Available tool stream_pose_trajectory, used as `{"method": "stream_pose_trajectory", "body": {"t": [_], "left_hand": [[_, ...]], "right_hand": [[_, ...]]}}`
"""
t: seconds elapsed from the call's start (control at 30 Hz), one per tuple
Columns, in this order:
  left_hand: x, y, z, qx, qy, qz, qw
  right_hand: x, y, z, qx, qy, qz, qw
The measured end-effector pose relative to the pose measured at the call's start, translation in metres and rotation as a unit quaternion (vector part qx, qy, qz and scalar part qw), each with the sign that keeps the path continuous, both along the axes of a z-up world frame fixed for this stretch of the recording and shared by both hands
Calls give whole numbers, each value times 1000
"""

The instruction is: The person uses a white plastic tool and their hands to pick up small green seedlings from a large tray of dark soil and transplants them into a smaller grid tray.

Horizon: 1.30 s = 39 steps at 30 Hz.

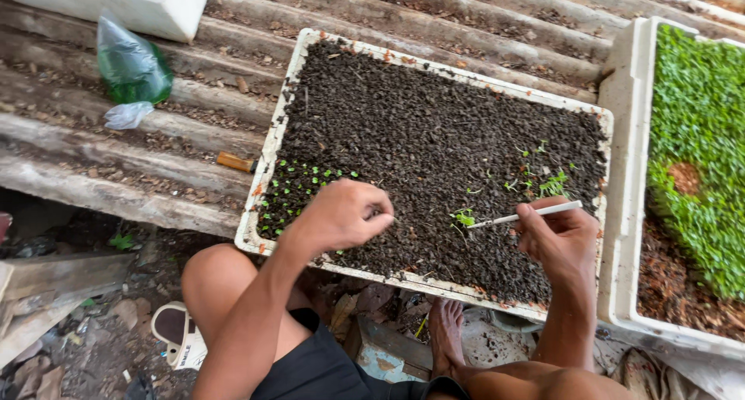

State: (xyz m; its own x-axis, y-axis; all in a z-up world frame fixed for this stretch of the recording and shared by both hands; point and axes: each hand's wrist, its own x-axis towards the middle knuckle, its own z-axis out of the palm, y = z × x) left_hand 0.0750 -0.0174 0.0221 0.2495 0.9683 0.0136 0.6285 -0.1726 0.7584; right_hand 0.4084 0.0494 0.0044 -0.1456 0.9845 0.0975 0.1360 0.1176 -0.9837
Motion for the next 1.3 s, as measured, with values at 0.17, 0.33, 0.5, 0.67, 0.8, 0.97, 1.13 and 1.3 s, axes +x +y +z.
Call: {"method": "stream_pose_trajectory", "body": {"t": [0.17, 0.33, 0.5, 0.67, 0.8, 0.97, 1.13, 1.3], "left_hand": [[-47, -20, 31, -52, -1, 91, 994], [-65, -31, 42, -88, -31, 116, 989], [-78, -34, 34, -117, -15, 108, 987], [-84, -33, 35, -146, -17, 105, 983], [-84, -29, 41, -180, -9, 95, 979], [-73, -20, 35, -212, -10, 70, 975], [-64, -11, 8, -183, 13, 46, 982], [-67, -4, -11, -168, 49, 64, 983]], "right_hand": [[-71, -3, 20, 55, -24, 93, 994], [-153, -6, 7, 129, -52, 243, 960], [-182, 1, -10, 159, -89, 336, 924], [-198, 1, -9, 162, -155, 430, 875], [-211, 4, 5, 169, -185, 500, 829], [-193, 2, -14, 148, -110, 402, 897], [-168, 5, -24, 129, -31, 288, 949], [-161, 3, -26, -70, 72, 212, 972]]}}
